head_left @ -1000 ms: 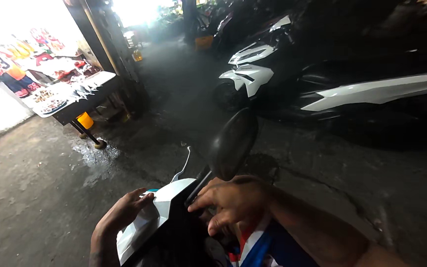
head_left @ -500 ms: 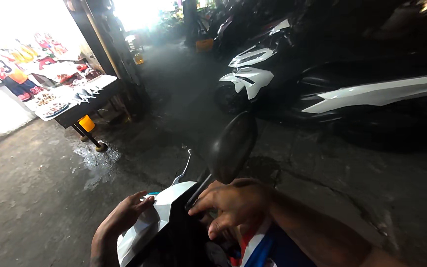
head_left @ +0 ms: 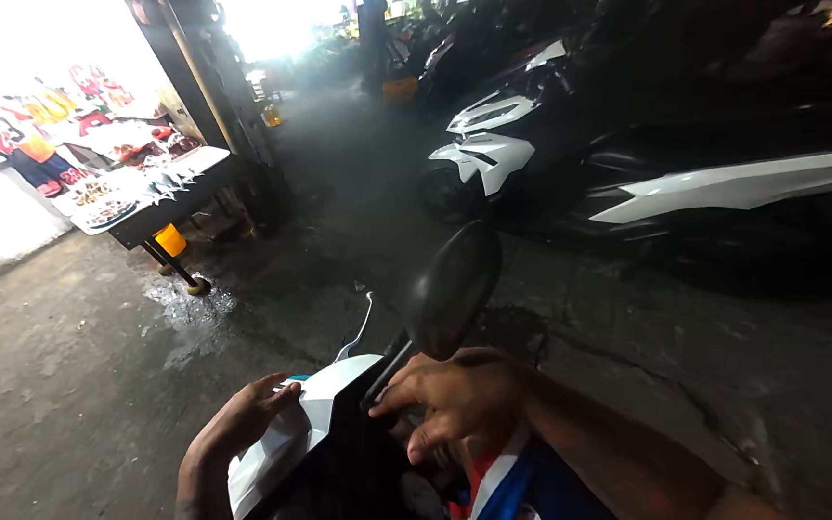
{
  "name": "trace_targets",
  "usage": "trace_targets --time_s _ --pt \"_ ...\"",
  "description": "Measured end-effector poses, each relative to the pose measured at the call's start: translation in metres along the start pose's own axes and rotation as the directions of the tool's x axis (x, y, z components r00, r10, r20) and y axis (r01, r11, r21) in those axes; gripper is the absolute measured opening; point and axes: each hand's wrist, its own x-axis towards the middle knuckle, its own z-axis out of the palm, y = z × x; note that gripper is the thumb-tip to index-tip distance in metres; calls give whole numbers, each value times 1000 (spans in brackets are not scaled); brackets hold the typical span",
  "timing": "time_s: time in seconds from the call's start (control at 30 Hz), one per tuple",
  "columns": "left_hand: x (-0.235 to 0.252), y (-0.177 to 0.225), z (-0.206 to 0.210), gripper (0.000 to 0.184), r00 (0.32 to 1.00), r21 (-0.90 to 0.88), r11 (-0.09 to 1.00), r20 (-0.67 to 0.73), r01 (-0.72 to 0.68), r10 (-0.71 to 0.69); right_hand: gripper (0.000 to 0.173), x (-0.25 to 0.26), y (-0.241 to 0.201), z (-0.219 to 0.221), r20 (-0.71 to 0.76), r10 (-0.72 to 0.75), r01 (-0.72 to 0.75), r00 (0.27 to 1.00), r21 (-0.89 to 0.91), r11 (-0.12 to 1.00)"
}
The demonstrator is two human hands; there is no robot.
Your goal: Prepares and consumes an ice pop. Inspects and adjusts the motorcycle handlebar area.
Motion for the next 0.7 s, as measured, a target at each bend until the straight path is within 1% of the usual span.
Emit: trace_targets --time_s 0.2,0.37,0.47,0.53,0.63,0.7 --pt "0 1 0 53 1000 -17 1000 -3 8 -8 47 1 0 -1 11 4 -4 1000 9 1000" --pt "0 2 0 53 1000 -9 1000 -3 19 -19 47 1 3 -1 7 -27 27 1000 8 1000" --pt "1 0 0 53 1000 -3 1000 0 17 -17 47 0 0 -2 25 4 -4 1000 16 1000" --pt "1 -1 0 53 1000 11 1000 -1 15 -15 46 0 1 -1 8 1 -1 1000 10 1000" --pt "1 -1 -1 54 1000 26 999 -6 23 -23 44 1 -3 -3 26 62 -62 998 -4 998" --pt "1 0 -1 53 1000 27 1000 0 16 -16 43 1 -10 -6 41 177 -176 983 -27 984"
